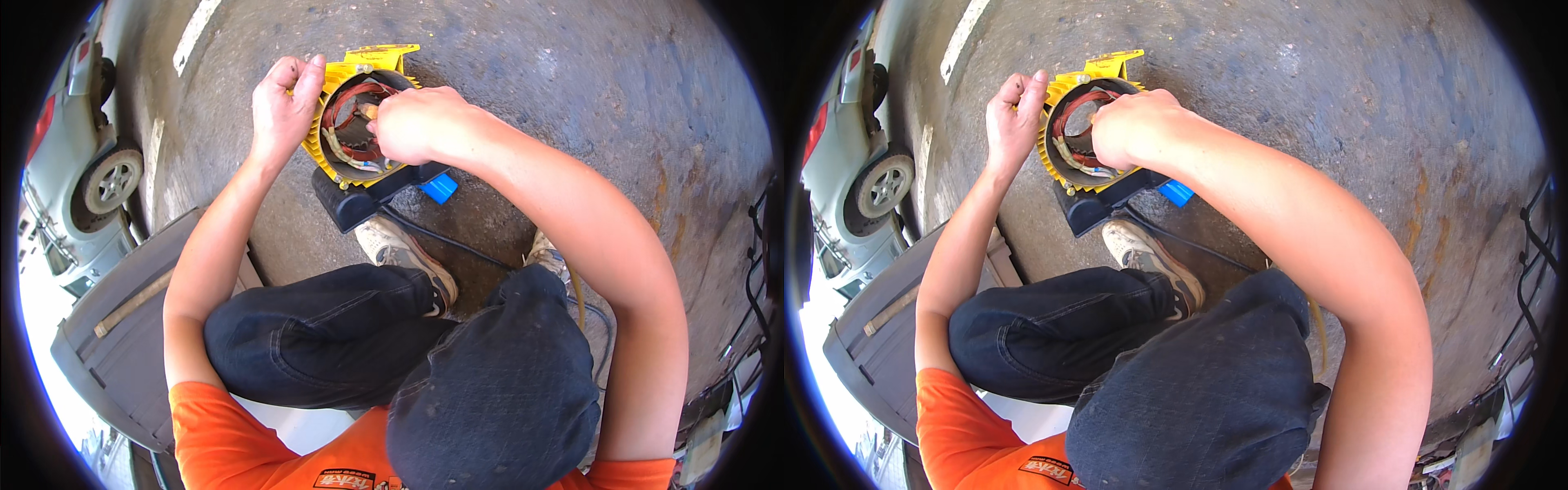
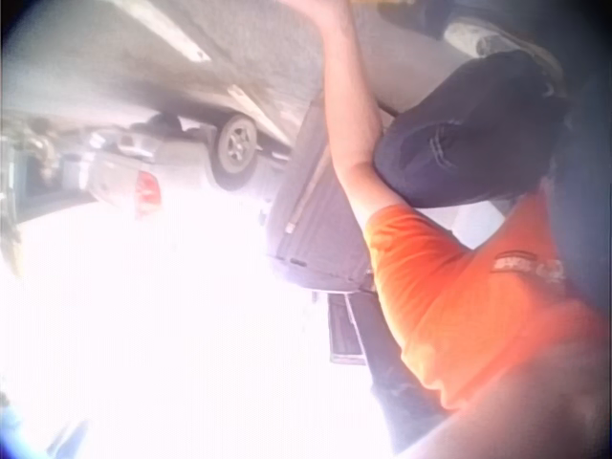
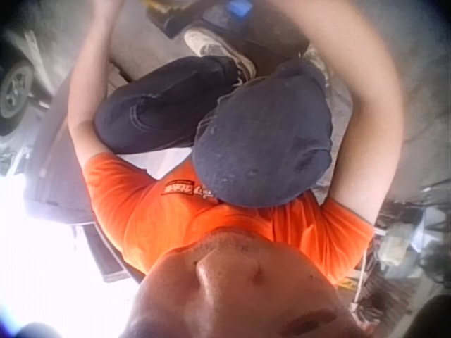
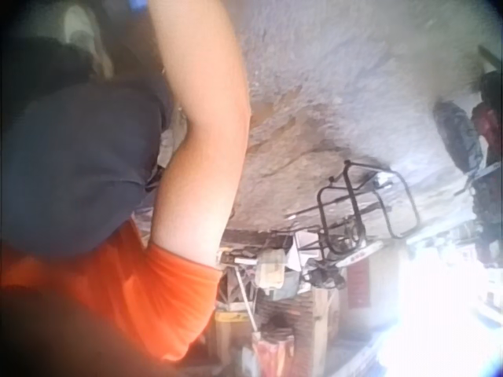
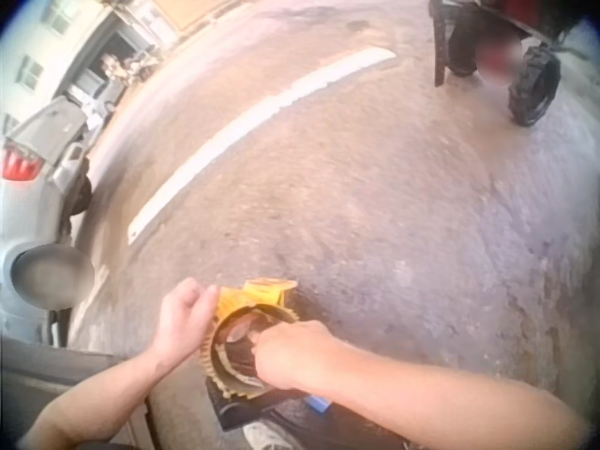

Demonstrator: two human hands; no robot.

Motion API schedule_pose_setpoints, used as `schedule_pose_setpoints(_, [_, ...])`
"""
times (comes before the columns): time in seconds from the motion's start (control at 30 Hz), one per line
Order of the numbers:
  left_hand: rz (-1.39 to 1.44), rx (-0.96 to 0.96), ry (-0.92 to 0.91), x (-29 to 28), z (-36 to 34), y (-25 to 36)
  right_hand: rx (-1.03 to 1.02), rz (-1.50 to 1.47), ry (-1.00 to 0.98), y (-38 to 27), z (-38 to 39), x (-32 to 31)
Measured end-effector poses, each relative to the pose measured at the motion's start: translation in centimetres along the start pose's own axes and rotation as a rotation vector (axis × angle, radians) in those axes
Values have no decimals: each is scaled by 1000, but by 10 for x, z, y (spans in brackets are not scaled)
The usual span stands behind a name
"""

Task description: The person sits on the floor and uses a screwdriver to adjust internal components of a yellow and black electronic device. They open the casing, probe the internal wiring, and manipulate parts with the tool throughout the clip.

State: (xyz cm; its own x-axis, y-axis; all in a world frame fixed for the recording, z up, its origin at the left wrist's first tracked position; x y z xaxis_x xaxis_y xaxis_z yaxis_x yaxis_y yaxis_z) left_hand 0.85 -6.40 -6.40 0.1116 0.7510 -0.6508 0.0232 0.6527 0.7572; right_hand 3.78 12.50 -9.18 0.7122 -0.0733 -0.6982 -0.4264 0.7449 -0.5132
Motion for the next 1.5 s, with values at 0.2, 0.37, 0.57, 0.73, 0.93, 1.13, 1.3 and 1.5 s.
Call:
schedule_pose_setpoints(0.2, [-34,74,10,-1,-1,-3,-38,112,123,-11,16,4])
schedule_pose_setpoints(0.37, [-14,38,-8,0,-5,-3,8,186,78,-22,24,1])
schedule_pose_setpoints(0.57, [-29,-7,0,-1,-3,-2,10,120,41,-21,22,9])
schedule_pose_setpoints(0.73, [-78,94,-12,0,-6,-4,13,222,168,-33,22,24])
schedule_pose_setpoints(0.93, [-53,38,-46,1,-11,-2,65,338,180,-38,18,28])
schedule_pose_setpoints(1.13, [-105,23,-59,0,-11,4,91,289,275,-31,18,39])
schedule_pose_setpoints(1.3, [-117,-12,-66,2,-12,9,106,248,405,-23,22,40])
schedule_pose_setpoints(1.5, [-121,29,-45,-1,-13,1,-4,265,495,-23,22,46])
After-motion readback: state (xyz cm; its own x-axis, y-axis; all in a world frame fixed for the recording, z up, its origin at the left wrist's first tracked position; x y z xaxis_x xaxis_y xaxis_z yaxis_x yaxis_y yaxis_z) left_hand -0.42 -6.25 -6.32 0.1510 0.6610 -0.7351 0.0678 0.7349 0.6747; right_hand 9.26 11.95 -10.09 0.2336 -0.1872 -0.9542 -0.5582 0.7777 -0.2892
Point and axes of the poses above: each hand's wrist, its own z-axis away from the middle knuckle, its own x-axis out of the palm, y = z × x, the point moved 2 cm from there along -z, towards the middle knuckle, and after that the axes turned 15 degrees about z, right-handed, at the moved point
